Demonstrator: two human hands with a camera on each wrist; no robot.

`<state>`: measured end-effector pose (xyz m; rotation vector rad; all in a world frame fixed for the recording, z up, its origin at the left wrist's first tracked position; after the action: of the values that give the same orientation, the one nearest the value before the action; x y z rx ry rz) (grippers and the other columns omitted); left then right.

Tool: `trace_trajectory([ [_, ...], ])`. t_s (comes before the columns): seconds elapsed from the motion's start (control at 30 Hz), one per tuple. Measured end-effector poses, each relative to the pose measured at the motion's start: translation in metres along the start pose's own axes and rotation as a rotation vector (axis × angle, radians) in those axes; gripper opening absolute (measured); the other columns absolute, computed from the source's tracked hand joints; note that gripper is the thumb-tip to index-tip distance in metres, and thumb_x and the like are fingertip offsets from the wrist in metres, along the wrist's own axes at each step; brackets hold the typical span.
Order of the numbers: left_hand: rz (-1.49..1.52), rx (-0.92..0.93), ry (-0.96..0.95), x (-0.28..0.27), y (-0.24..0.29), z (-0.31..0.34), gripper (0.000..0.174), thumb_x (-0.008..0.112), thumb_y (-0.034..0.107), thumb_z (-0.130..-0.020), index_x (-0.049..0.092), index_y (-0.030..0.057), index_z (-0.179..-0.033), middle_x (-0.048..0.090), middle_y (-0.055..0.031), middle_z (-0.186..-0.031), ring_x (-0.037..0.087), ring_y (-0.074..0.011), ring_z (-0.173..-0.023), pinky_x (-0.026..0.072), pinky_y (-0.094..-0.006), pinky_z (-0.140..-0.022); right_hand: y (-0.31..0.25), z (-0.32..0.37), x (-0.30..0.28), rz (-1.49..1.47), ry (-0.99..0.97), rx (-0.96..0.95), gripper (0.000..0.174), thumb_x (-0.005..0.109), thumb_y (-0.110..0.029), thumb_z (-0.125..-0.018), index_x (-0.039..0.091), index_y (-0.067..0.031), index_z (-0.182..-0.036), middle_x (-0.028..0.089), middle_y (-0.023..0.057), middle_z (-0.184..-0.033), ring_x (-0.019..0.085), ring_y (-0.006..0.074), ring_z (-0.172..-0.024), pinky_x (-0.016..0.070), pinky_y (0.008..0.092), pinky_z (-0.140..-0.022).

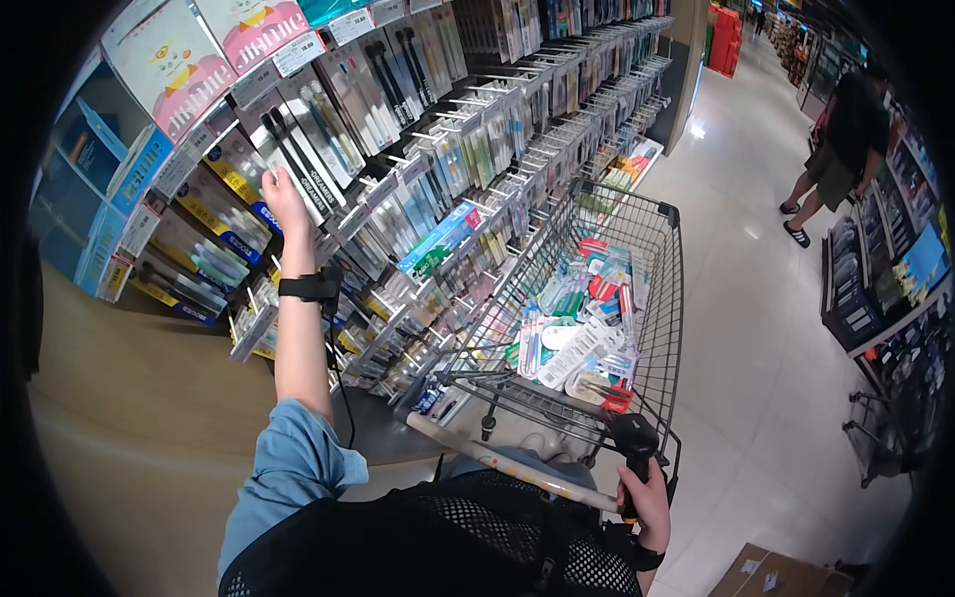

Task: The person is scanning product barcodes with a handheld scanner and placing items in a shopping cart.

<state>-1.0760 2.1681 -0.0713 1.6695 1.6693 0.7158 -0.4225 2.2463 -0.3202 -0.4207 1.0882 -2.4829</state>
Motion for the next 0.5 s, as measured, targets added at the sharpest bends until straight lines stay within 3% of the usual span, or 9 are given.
trace_trajectory([
  [0.1, 0.131, 0.025, -0.058, -0.005, 0.016, 0.008, 0.02, 0.042, 0.018, -0.091, 0.046, -0.0003, -0.083, 0.044, -0.0017, -0.07, 0.039, -0.0078, -0.065, 0.0342, -0.0245, -0.06, -0.004, -0.004, 0.0, -0.043, -0.03, 0.011, 0.027, 0.059, -0.012, -0.08, 0.045, -0.0053, -0.102, 0.049, 0.0006, -0.055, 0.047, 0.0089, -0.041, 0.039, 0.0225, -0.037],
  [0.23, 0.331, -0.068, -0.088, -0.003, 0.023, 0.019, 0.019, 0.04, 0.016, -0.092, 0.049, -0.0006, -0.092, 0.056, -0.0043, -0.083, 0.049, -0.008, -0.074, 0.0389, -0.0225, -0.067, -0.003, -0.007, 0.006, 0.044, -0.054, 0.044, 0.031, 0.061, -0.015, -0.079, 0.043, -0.0037, -0.102, 0.049, 0.0022, -0.057, 0.047, 0.0104, -0.042, 0.0387, 0.023, -0.039],
  [0.4, 0.325, -0.074, -0.208, 0.007, 0.057, 0.032, 0.022, 0.04, 0.017, -0.092, 0.05, -0.0017, -0.099, 0.058, -0.0064, -0.089, 0.053, -0.0085, -0.076, 0.0413, -0.0226, -0.068, -0.003, -0.01, 0.006, 0.088, -0.091, 0.04, 0.032, 0.061, -0.016, -0.079, 0.043, -0.004, -0.103, 0.049, 0.002, -0.058, 0.047, 0.0096, -0.042, 0.0389, 0.0224, -0.04],
  [0.5, 0.295, -0.199, -0.284, 0.015, 0.054, 0.045, 0.019, 0.042, 0.016, -0.092, 0.05, 0.0003, -0.097, 0.059, -0.0038, -0.082, 0.055, -0.0079, -0.068, 0.0439, -0.0218, -0.063, -0.009, -0.01, 0.008, 0.072, -0.11, 0.036, 0.034, 0.061, -0.016, -0.079, 0.043, -0.0038, -0.105, 0.05, 0.002, -0.059, 0.047, 0.0086, -0.043, 0.0377, 0.0214, -0.04],
])
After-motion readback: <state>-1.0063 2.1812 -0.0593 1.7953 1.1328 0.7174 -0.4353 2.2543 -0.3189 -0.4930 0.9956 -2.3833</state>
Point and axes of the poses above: each hand's wrist, its own z-axis away from the middle knuckle, its own x-axis out of the palm, y = z × x, the point moved 9 cm from there along -z, towards the middle knuckle
